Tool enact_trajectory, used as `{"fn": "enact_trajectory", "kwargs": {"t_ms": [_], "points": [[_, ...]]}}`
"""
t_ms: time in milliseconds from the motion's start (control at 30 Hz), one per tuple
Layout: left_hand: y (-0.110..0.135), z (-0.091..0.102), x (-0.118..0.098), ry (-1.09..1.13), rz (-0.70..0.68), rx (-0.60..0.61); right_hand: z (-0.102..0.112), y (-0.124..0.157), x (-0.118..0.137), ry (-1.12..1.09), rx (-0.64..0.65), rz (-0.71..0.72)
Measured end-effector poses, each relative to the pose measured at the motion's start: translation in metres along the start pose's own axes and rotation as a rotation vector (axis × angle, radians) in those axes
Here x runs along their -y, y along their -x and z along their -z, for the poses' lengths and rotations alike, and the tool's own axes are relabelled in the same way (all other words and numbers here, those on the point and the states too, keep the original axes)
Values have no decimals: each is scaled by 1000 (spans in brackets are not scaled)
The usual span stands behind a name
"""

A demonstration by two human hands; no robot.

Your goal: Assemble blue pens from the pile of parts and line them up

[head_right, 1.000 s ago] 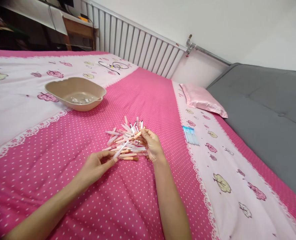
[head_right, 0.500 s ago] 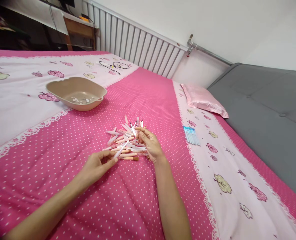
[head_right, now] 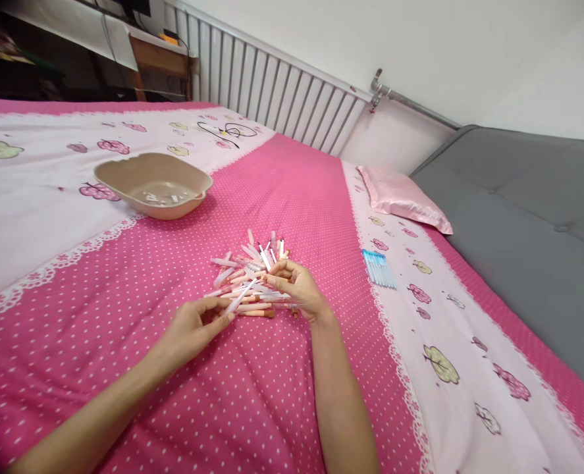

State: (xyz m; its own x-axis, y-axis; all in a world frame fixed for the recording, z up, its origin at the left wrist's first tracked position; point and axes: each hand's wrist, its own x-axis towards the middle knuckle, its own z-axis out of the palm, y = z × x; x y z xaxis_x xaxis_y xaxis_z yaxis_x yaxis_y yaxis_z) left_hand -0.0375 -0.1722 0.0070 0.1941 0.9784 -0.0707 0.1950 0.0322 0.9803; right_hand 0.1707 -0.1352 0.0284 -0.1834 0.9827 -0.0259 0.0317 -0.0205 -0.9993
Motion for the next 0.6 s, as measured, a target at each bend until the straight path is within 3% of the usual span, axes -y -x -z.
{"fn": "enact_trajectory", "kwargs": {"t_ms": [133, 600], "points": [[0, 0, 2, -136, -85, 62, -1, -1, -1, 15, -30, -14], [2, 0, 5, -243, -100, 108, 11, 1, -5, 92, 73, 21]]}}
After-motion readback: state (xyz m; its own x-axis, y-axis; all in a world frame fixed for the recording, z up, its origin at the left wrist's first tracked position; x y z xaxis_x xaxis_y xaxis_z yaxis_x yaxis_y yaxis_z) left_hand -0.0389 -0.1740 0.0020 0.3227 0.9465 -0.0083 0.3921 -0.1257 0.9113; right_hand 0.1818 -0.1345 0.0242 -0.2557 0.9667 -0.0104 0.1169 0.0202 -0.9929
